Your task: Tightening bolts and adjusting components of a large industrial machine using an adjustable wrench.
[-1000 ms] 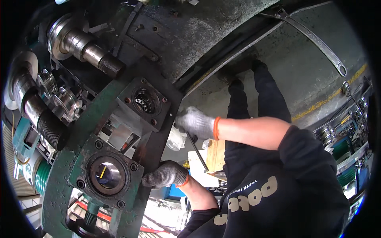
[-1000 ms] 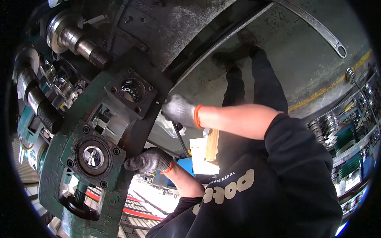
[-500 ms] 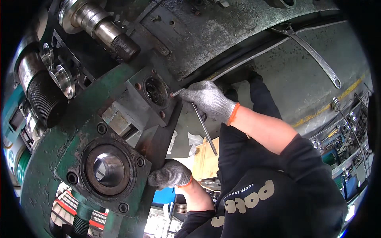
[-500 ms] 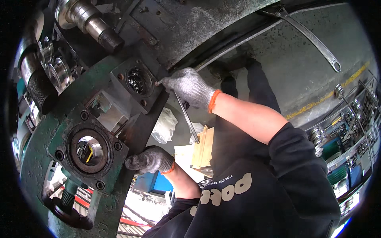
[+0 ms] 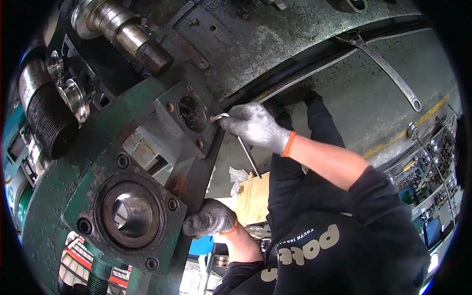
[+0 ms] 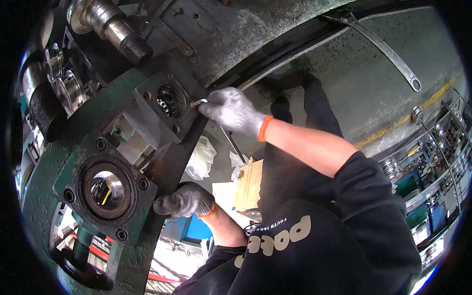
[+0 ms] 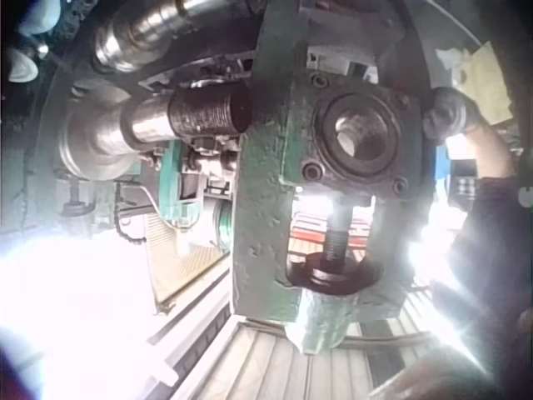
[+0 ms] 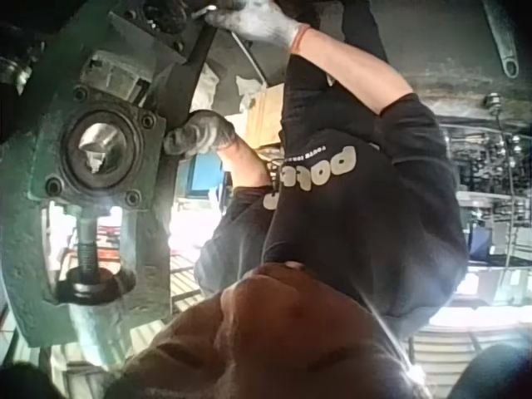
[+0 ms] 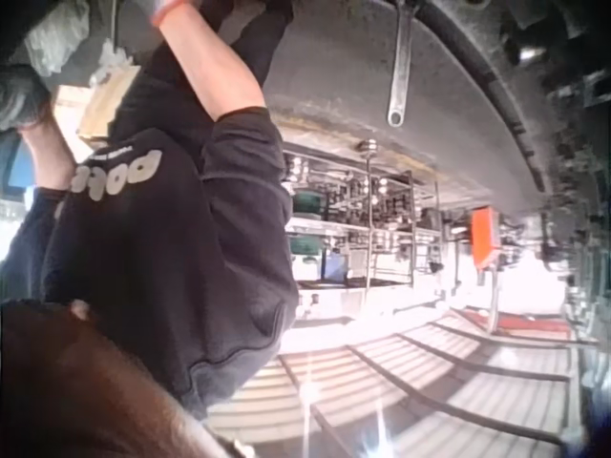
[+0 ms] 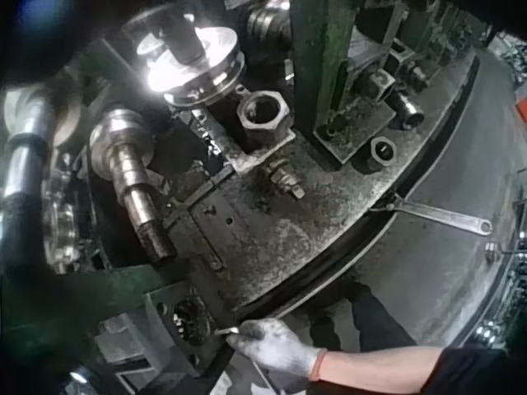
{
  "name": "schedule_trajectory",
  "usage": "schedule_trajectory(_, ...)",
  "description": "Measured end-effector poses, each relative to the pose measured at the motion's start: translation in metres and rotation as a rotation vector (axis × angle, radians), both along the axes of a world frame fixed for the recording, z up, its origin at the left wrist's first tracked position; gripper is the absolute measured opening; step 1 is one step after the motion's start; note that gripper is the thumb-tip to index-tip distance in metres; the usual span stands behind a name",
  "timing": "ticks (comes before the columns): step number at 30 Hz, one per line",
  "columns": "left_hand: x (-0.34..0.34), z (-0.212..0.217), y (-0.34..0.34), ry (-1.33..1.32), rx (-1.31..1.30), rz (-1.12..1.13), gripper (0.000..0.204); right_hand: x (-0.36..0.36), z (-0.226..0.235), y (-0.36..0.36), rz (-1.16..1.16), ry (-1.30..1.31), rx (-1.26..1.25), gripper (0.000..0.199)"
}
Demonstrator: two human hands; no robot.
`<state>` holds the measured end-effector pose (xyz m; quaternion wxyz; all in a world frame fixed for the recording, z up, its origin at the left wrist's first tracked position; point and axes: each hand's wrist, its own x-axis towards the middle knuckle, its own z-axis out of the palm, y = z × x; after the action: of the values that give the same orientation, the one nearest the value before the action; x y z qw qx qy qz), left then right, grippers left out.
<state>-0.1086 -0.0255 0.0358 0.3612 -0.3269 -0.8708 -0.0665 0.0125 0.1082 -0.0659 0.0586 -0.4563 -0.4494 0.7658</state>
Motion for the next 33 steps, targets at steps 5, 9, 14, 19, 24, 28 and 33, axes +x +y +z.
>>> schedule_trajectory(5, 0.001, 0.002, -0.023, -0.054, -0.012, -0.116, 0.042, -0.002, -0.028, -0.031, -0.067, 0.027, 0.522, 0.018)
schedule_trajectory(9, -0.010, 0.003, -0.024, -0.089, -0.008, -0.227, 0.027, -0.003, -0.026, -0.084, 0.199, -0.220, 0.689, 0.026)
schedule_trajectory(14, 0.000, 0.008, 0.005, -0.313, 0.299, -0.302, 0.039, -0.002, -0.094, -0.066, 0.256, -0.287, 1.117, 0.024)
schedule_trajectory(19, -0.020, -0.003, -0.032, 0.293, -0.191, -0.116, 0.048, -0.010, -0.113, -0.033, 0.269, -0.363, 1.110, 0.028)
schedule_trajectory(24, -0.023, -0.008, -0.051, 0.599, -0.435, -0.009, 0.039, -0.009, -0.068, -0.027, -0.038, -0.033, 0.908, 0.028)
schedule_trajectory(28, -0.011, 0.000, -0.038, 0.688, -0.498, -0.005, 0.037, 0.006, -0.069, -0.015, -0.143, 0.061, 0.856, 0.029)
schedule_trajectory(33, -0.011, -0.005, -0.027, 0.738, -0.527, -0.003, 0.044, 0.018, -0.057, -0.002, -0.088, 0.028, 0.707, 0.029)
